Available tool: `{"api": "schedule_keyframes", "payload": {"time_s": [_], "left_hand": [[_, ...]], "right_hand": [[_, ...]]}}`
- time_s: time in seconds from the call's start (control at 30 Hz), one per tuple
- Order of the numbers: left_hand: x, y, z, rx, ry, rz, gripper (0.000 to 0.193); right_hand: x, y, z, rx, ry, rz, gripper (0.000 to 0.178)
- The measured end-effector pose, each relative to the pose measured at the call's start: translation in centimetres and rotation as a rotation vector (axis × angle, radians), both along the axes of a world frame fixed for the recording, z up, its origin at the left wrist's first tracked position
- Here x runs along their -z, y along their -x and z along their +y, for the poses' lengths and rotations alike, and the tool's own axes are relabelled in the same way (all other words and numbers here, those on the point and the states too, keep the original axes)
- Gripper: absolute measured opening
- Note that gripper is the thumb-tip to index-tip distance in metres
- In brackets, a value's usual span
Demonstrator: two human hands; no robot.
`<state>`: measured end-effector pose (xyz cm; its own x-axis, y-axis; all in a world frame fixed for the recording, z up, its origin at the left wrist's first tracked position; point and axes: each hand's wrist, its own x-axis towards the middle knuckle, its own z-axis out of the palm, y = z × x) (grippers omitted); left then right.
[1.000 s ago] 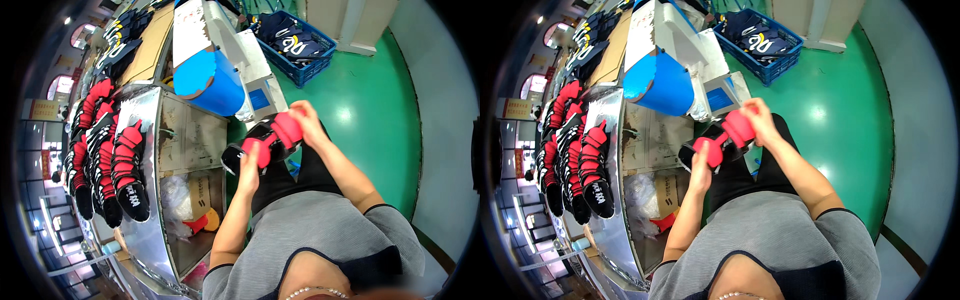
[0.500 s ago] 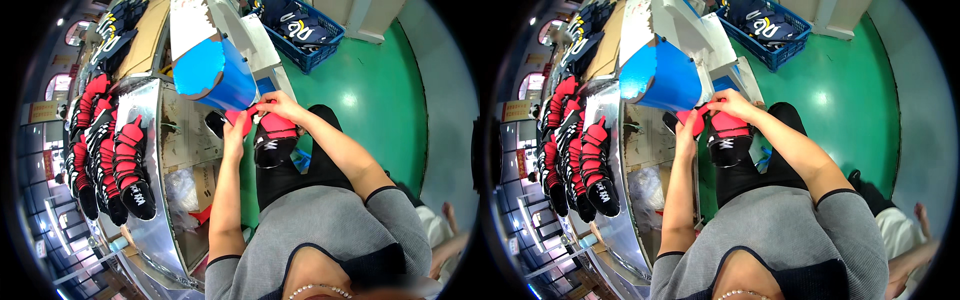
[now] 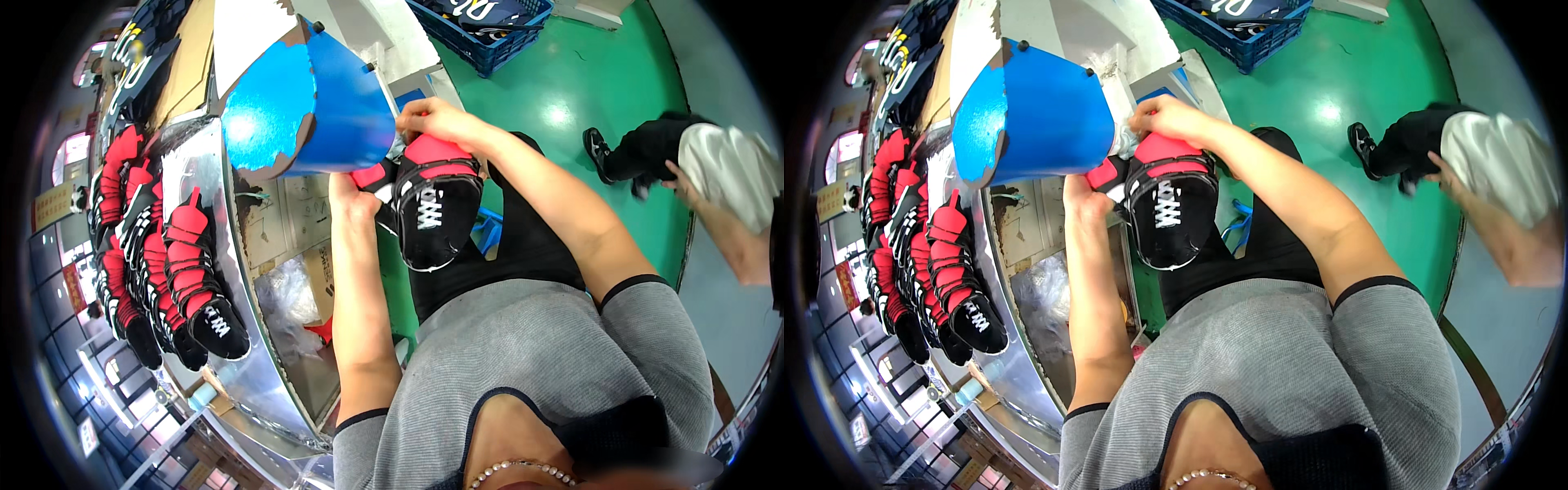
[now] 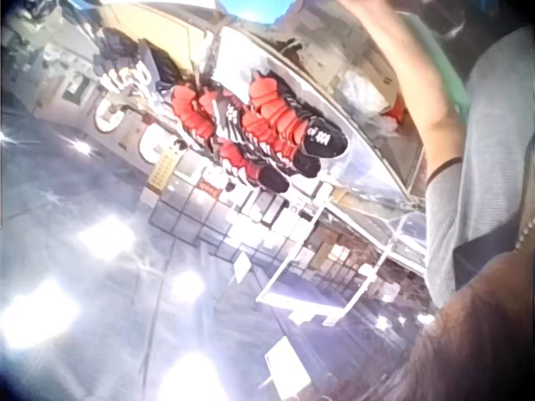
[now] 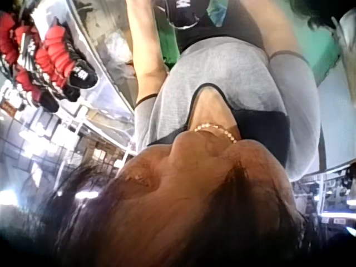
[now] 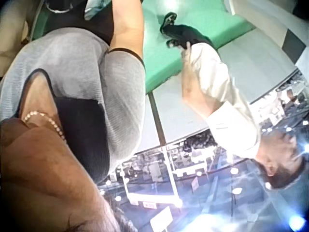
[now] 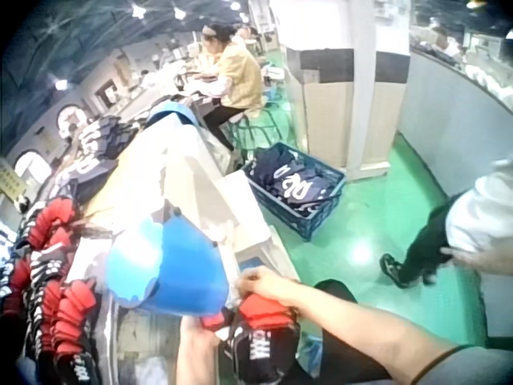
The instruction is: The person moves between workstations in a factory, collecting stacked shoe uppers and using a mechanical press to attach components to individual shoes before placing the finished parts into a basket.
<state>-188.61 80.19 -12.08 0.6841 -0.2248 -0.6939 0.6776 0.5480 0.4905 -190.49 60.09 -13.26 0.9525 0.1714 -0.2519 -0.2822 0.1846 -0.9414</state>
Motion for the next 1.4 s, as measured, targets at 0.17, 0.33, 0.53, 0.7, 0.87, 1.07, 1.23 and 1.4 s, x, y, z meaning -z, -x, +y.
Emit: {"api": "schedule_keyframes", "payload": {"time_s": [0.17, 0.33, 0.53, 0.7, 0.87, 1.07, 1.23, 1.4], "left_hand": [[-4.0, 7.0, 4.0, -0.129, -0.478, -0.357, 0.034], [-4.0, 16.2, -2.9, 0.212, -0.642, -0.392, 0.029], [-3.5, 14.0, -1.4, 0.099, -0.48, -0.517, 0.025], [-4.4, 10.6, 0.6, 0.034, -0.626, -0.533, 0.024], [-4.4, 7.1, -0.4, 0.131, -0.61, -0.665, 0.029], [-2.6, 4.1, 0.7, 0.169, -0.656, -0.609, 0.034], [-1.3, 2.4, 0.7, 0.08, -0.544, -0.499, 0.029], [1.5, 1.0, 1.6, -0.039, -0.34, -0.131, 0.024]], "right_hand": [[1.8, 2.1, -6.1, 0.33, 0.098, 0.173, 0.032], [3.0, 5.3, -0.9, 0.429, 0.005, 0.13, 0.029], [0.7, 6.5, -1.5, 0.467, 0.183, -0.007, 0.024], [-3.5, 7.7, 0.4, 0.097, 0.549, -0.228, 0.049], [0.0, 4.4, 2.7, 0.111, 0.183, -0.217, 0.025], [0.8, 3.3, 2.9, 0.049, -0.088, -0.045, 0.014], [1.0, 2.3, 2.6, 0.056, -0.379, 0.19, 0.013], [0.7, 0.9, 2.1, 0.003, -0.249, 0.151, 0.021]]}}
